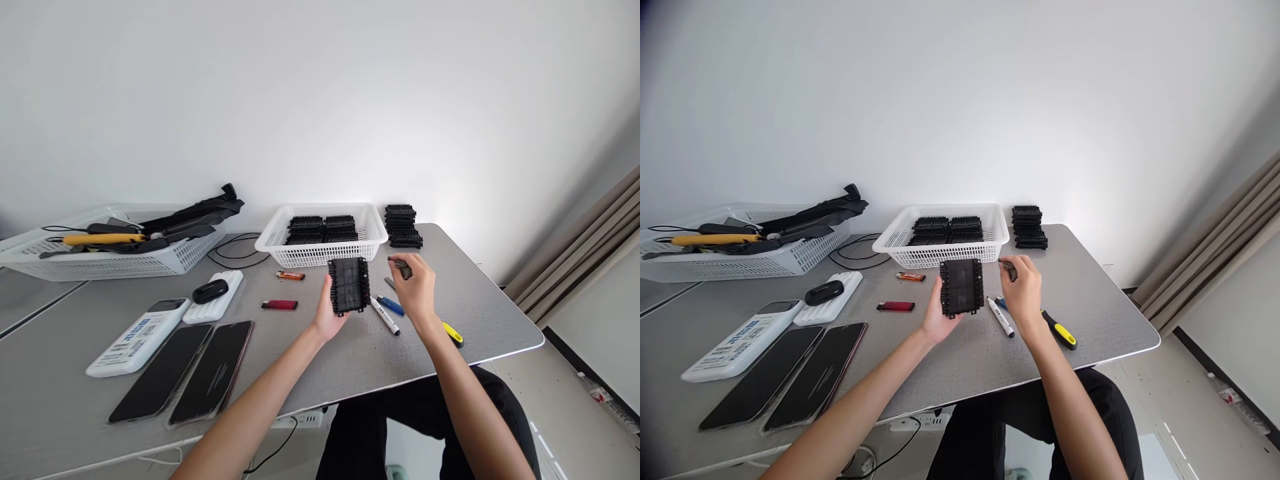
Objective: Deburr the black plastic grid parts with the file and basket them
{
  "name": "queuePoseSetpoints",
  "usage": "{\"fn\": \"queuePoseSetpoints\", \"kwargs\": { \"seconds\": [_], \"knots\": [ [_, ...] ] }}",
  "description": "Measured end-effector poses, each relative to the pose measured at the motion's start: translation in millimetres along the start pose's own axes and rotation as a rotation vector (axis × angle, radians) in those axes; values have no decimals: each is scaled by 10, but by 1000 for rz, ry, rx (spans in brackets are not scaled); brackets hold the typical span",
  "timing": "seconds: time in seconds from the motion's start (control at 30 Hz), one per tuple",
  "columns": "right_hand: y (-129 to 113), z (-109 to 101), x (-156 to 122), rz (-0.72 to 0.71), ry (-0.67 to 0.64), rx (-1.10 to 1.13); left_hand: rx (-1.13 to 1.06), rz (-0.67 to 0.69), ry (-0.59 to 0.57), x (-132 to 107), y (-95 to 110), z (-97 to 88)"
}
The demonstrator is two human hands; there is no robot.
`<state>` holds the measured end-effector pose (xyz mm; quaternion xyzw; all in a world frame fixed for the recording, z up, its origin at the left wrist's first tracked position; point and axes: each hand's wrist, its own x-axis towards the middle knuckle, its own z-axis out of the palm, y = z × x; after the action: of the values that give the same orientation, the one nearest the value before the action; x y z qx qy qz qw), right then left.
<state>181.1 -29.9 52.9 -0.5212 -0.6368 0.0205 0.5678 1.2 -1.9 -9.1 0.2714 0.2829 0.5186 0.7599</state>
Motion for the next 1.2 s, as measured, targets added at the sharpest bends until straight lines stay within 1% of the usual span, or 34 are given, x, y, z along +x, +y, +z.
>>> {"fn": "queuePoseSetpoints", "kwargs": {
  "seconds": [0.07, 0.13, 0.17, 0.23, 0.27, 0.3, 0.37, 0.43, 0.47, 0.53, 0.63, 0.73, 0.83, 0.87, 0.93, 1.03, 1.1, 1.2],
  "knots": [
    [77, 44, -22, 100, -93, -33, -35, 71, 80, 38, 69, -45],
    [144, 156, -98, 192, -254, -46, -71, 141, 130, 67, 115, -84],
    [169, 224, -148, 231, -349, -23, -81, 168, 136, 80, 130, -102],
    [209, 352, -238, 289, -535, 76, -85, 188, 109, 102, 154, -134],
    [226, 399, -267, 294, -583, 122, -84, 183, 84, 113, 164, -148],
    [242, 430, -281, 288, -599, 166, -85, 174, 60, 123, 173, -161],
    [270, 445, -269, 330, -540, 249, -93, 146, 33, 140, 187, -181],
    [287, 429, -231, 398, -471, 330, -91, 126, 50, 152, 185, -188],
    [287, 422, -216, 430, -465, 378, -74, 118, 72, 155, 176, -185],
    [277, 431, -217, 477, -518, 487, -12, 124, 132, 154, 144, -167],
    [266, 491, -272, 495, -619, 603, 111, 192, 186, 140, 88, -126],
    [295, 543, -313, 466, -624, 621, 215, 272, 140, 126, 66, -99],
    [351, 555, -300, 518, -536, 620, 305, 337, 77, 115, 80, -96],
    [368, 552, -290, 542, -498, 620, 334, 338, 56, 112, 87, -99],
    [391, 539, -266, 572, -425, 625, 395, 294, 0, 106, 99, -107],
    [398, 490, -231, 559, -351, 577, 463, 250, -50, 108, 104, -134],
    [391, 435, -209, 520, -350, 454, 472, 273, -12, 120, 103, -162],
    [376, 343, -195, 429, -431, 171, 463, 312, 82, 144, 107, -203]
  ]
}}
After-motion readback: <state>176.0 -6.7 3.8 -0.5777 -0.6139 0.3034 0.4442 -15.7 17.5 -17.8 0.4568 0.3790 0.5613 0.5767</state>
